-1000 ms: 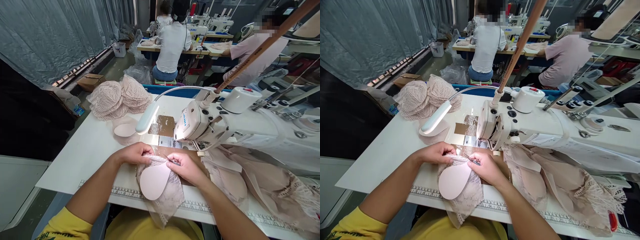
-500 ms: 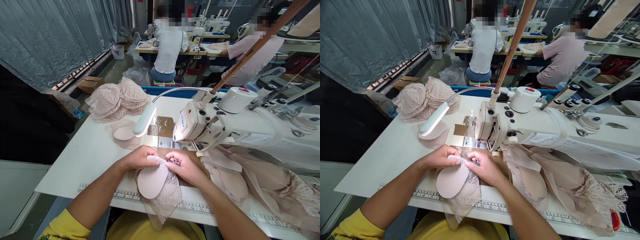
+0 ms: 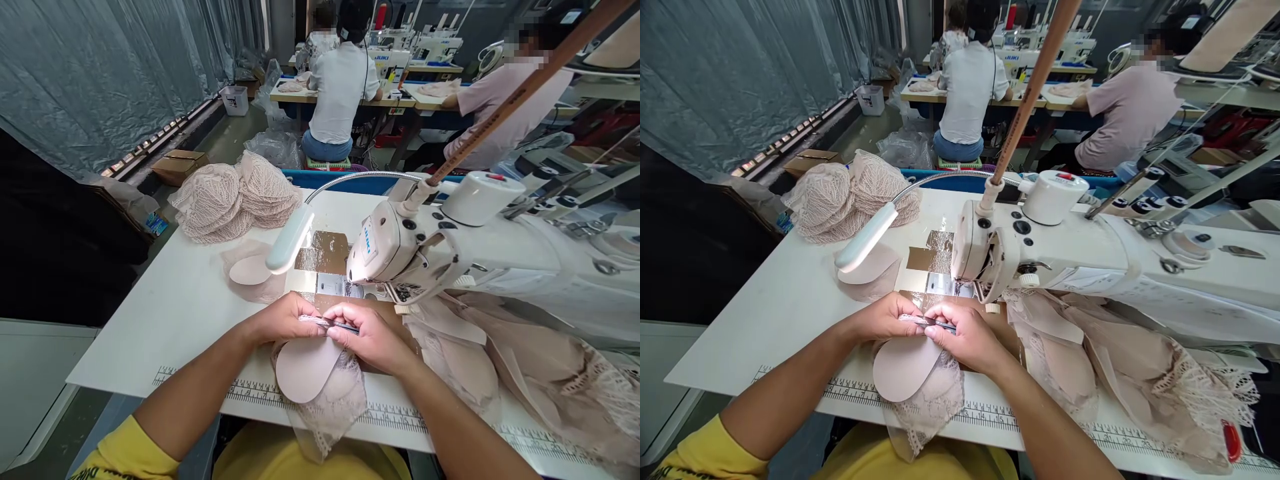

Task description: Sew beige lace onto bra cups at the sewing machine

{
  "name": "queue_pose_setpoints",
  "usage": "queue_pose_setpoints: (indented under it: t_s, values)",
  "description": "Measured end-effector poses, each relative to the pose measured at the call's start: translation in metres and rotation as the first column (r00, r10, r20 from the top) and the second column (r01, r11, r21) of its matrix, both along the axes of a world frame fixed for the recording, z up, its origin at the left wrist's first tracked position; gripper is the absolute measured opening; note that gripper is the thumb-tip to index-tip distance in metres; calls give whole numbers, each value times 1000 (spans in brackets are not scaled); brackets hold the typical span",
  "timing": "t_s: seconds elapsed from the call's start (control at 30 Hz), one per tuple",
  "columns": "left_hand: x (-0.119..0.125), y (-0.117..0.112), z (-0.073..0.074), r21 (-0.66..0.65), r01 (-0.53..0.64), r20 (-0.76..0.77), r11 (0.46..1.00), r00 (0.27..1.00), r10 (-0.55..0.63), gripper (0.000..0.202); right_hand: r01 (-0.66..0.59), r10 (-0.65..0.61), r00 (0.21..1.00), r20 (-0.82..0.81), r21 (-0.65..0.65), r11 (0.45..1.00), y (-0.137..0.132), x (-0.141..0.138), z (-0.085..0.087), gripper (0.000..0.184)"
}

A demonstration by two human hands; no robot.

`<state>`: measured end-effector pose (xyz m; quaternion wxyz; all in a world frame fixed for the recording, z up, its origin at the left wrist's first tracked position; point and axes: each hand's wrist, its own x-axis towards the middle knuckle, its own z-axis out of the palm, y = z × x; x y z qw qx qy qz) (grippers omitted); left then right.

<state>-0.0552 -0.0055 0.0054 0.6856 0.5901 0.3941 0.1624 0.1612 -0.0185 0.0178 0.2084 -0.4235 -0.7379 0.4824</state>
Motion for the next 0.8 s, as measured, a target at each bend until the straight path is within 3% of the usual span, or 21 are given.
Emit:
queue_pose_setpoints:
  t_s: [0.37, 0.67, 0.8]
  values:
    - [1, -1, 4, 56, 37, -14, 998, 999, -36, 42, 54, -55, 997, -48, -7, 998, 0, -3, 0, 12]
    - [4, -1, 1, 85, 41, -39, 996, 999, -37, 40, -16, 15, 1000, 24, 22, 1000, 2, -2, 4, 12]
    - [5, -2, 2, 91, 29, -49, 995, 998, -25, 41, 57, -57, 998, -1, 26, 998, 0, -8, 0, 13]
